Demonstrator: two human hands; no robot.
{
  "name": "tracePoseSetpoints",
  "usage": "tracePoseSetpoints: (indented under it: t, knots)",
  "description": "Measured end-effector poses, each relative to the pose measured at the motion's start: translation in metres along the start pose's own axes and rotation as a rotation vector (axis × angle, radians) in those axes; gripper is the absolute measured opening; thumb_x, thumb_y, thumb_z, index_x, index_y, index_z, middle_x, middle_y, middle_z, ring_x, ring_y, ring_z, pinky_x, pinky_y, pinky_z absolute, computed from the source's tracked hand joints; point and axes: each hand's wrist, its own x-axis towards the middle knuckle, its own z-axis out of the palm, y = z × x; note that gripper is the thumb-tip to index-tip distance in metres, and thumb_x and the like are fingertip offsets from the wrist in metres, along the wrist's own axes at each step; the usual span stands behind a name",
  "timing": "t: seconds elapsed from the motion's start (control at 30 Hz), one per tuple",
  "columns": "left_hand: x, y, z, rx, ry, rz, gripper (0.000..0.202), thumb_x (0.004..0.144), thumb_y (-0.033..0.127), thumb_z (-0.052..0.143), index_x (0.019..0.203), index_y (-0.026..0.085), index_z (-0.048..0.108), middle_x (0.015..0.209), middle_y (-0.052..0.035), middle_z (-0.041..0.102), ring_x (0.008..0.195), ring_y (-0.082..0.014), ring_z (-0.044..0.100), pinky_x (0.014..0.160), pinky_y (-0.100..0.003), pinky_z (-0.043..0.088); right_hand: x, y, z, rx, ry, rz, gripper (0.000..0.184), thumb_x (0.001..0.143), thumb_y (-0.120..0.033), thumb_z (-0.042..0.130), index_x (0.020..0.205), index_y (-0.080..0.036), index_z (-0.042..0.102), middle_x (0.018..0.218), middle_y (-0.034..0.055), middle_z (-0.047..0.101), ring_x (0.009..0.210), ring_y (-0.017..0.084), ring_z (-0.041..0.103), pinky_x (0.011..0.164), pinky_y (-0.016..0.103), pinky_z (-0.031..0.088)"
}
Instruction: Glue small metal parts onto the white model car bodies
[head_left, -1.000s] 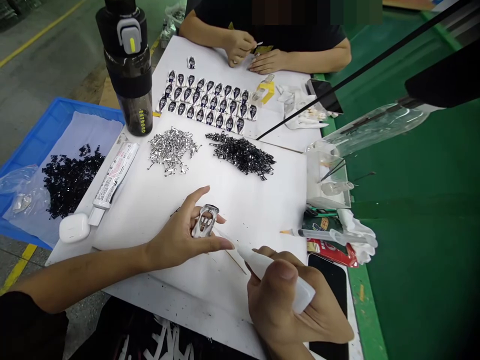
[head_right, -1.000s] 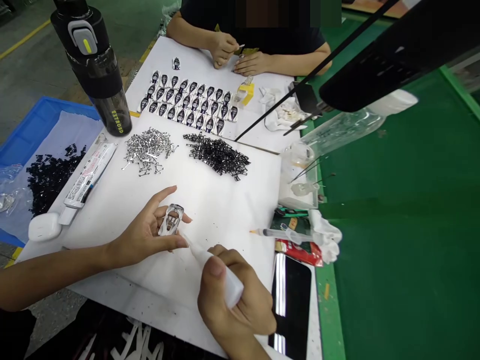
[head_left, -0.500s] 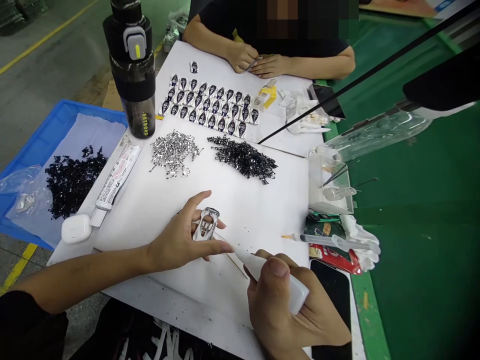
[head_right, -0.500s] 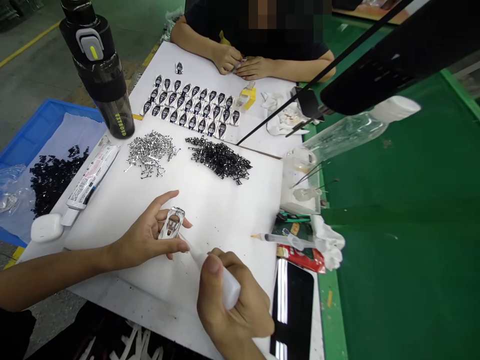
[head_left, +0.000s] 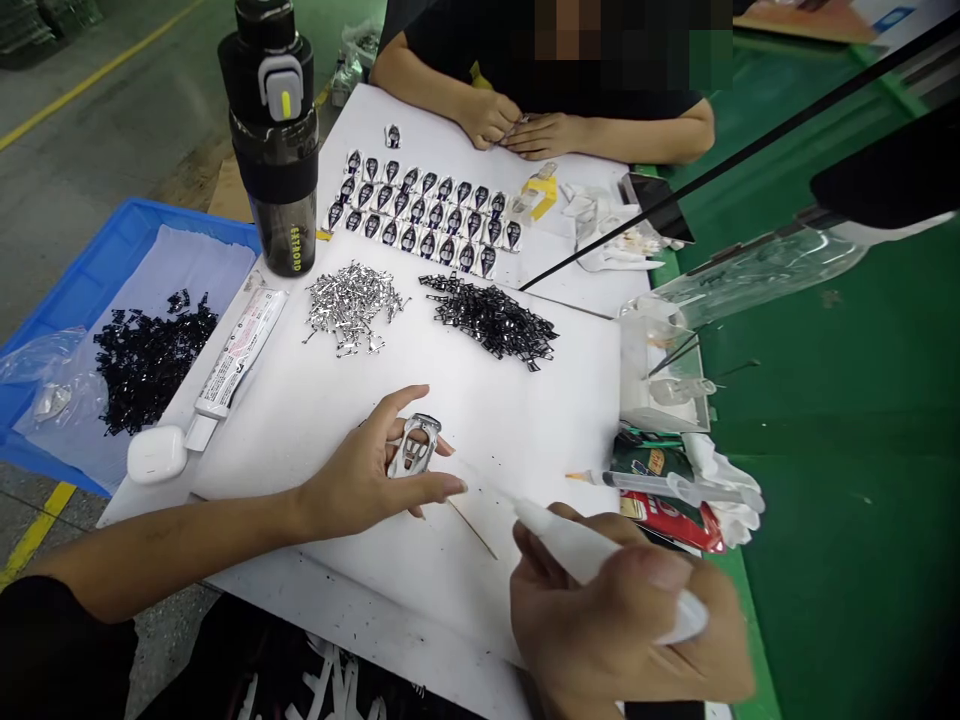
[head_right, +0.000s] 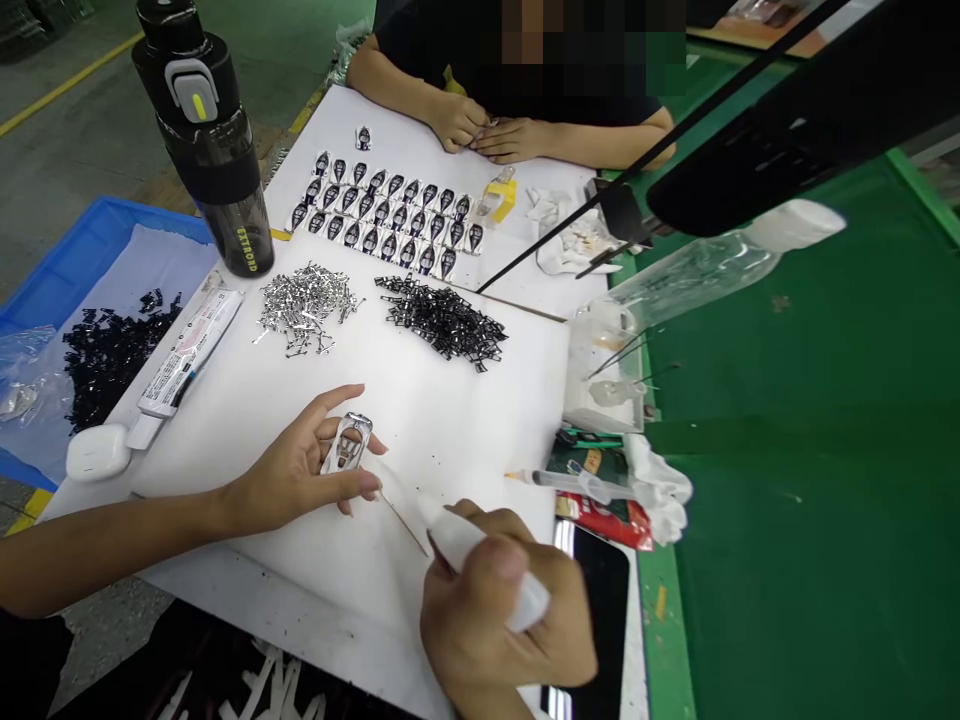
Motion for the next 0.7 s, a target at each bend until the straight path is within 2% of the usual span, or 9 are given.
tracePoseSetpoints:
  t: [0.07, 0.13, 0.2, 0.27, 0.37, 0.43, 0.5, 0.57, 0.7]
  knots:
    - [0.001, -0.002, 0.000, -0.020, 0.014, 0.027, 0.086, 0.084, 0.031, 0.079, 0.155, 0.029, 0.030, 0.121, -0.0120, 0.062, 0.083, -0.0185, 0.072, 0.063, -0.029, 0.060, 0.008, -0.001, 0.007, 0.030, 0.148, 0.053, 0.040, 0.081, -0.043, 0.077, 0.061, -0.022, 0.049, 0.050, -0.0064, 0.044, 0.035, 0.010, 0.037, 0.028, 0.028, 0.033]
    - [0.002, -0.004, 0.000, -0.029, 0.023, 0.037, 0.081, 0.087, 0.030, 0.076, 0.154, 0.029, 0.032, 0.120, -0.0117, 0.062, 0.082, -0.0178, 0.072, 0.062, -0.028, 0.060, 0.015, 0.001, 0.010, 0.044, 0.122, 0.136, 0.034, 0.084, -0.047, 0.074, 0.073, -0.022, 0.055, 0.052, -0.0079, 0.045, 0.033, 0.010, 0.038, 0.028, 0.027, 0.034]
    - [0.002, -0.006, -0.001, -0.030, 0.027, 0.040, 0.077, 0.089, 0.029, 0.073, 0.153, 0.028, 0.032, 0.119, -0.0115, 0.062, 0.081, -0.0176, 0.072, 0.061, -0.028, 0.059, 0.021, 0.008, 0.010, 0.013, -0.016, 0.170, 0.031, 0.090, -0.049, 0.068, 0.097, -0.020, 0.061, 0.058, -0.0064, 0.055, 0.040, 0.013, 0.052, 0.039, 0.030, 0.047]
    - [0.003, -0.006, -0.001, -0.028, 0.026, 0.041, 0.073, 0.090, 0.028, 0.070, 0.152, 0.026, 0.032, 0.118, -0.0117, 0.062, 0.081, -0.0174, 0.073, 0.061, -0.027, 0.059, 0.023, 0.018, 0.008, -0.087, -0.188, 0.200, 0.042, 0.092, -0.049, 0.066, 0.119, -0.018, 0.059, 0.075, 0.0012, 0.069, 0.065, 0.019, 0.070, 0.061, 0.036, 0.058]
    - [0.003, -0.004, 0.000, -0.022, 0.024, 0.035, 0.068, 0.092, 0.024, 0.066, 0.151, 0.024, 0.032, 0.118, -0.0119, 0.060, 0.079, -0.0164, 0.073, 0.060, -0.026, 0.059, 0.021, 0.028, 0.005, -0.184, -0.396, 0.259, 0.049, 0.084, -0.049, 0.074, 0.120, -0.017, 0.063, 0.102, 0.0105, 0.075, 0.094, 0.023, 0.072, 0.079, 0.037, 0.058]
    - [0.003, -0.003, 0.000, -0.021, 0.026, 0.032, 0.066, 0.093, 0.022, 0.064, 0.151, 0.023, 0.031, 0.117, -0.0112, 0.059, 0.078, -0.0153, 0.072, 0.060, -0.025, 0.059, 0.016, 0.027, 0.003, -0.232, -0.457, 0.250, 0.045, 0.085, -0.050, 0.072, 0.117, -0.018, 0.068, 0.099, 0.0085, 0.075, 0.086, 0.020, 0.071, 0.073, 0.033, 0.057]
    - [0.003, -0.003, 0.000, -0.021, 0.037, 0.028, 0.065, 0.094, 0.024, 0.063, 0.151, 0.022, 0.031, 0.115, -0.0104, 0.059, 0.077, -0.0148, 0.072, 0.060, -0.025, 0.059, 0.011, 0.021, 0.002, -0.287, -0.424, 0.186, 0.037, 0.092, -0.049, 0.064, 0.110, -0.017, 0.072, 0.079, 0.0032, 0.072, 0.063, 0.015, 0.065, 0.058, 0.028, 0.052]
    - [0.002, -0.004, 0.000, -0.018, 0.054, 0.027, 0.065, 0.094, 0.031, 0.064, 0.150, 0.022, 0.033, 0.113, -0.0096, 0.058, 0.076, -0.0149, 0.072, 0.059, -0.025, 0.059, 0.007, 0.014, 0.001, -0.345, -0.278, 0.042, 0.034, 0.097, -0.044, 0.057, 0.094, -0.016, 0.076, 0.063, -0.0001, 0.064, 0.049, 0.012, 0.056, 0.050, 0.026, 0.044]
    - [0.002, -0.005, 0.000, -0.037, 0.063, 0.037, 0.073, 0.089, 0.042, 0.072, 0.149, 0.024, 0.036, 0.109, -0.0081, 0.060, 0.076, -0.0168, 0.073, 0.057, -0.026, 0.059, 0.005, 0.010, 0.001, -0.257, -0.013, -0.381, 0.023, 0.089, -0.035, 0.069, 0.074, -0.019, 0.066, 0.060, -0.0007, 0.057, 0.053, 0.015, 0.055, 0.051, 0.029, 0.042]
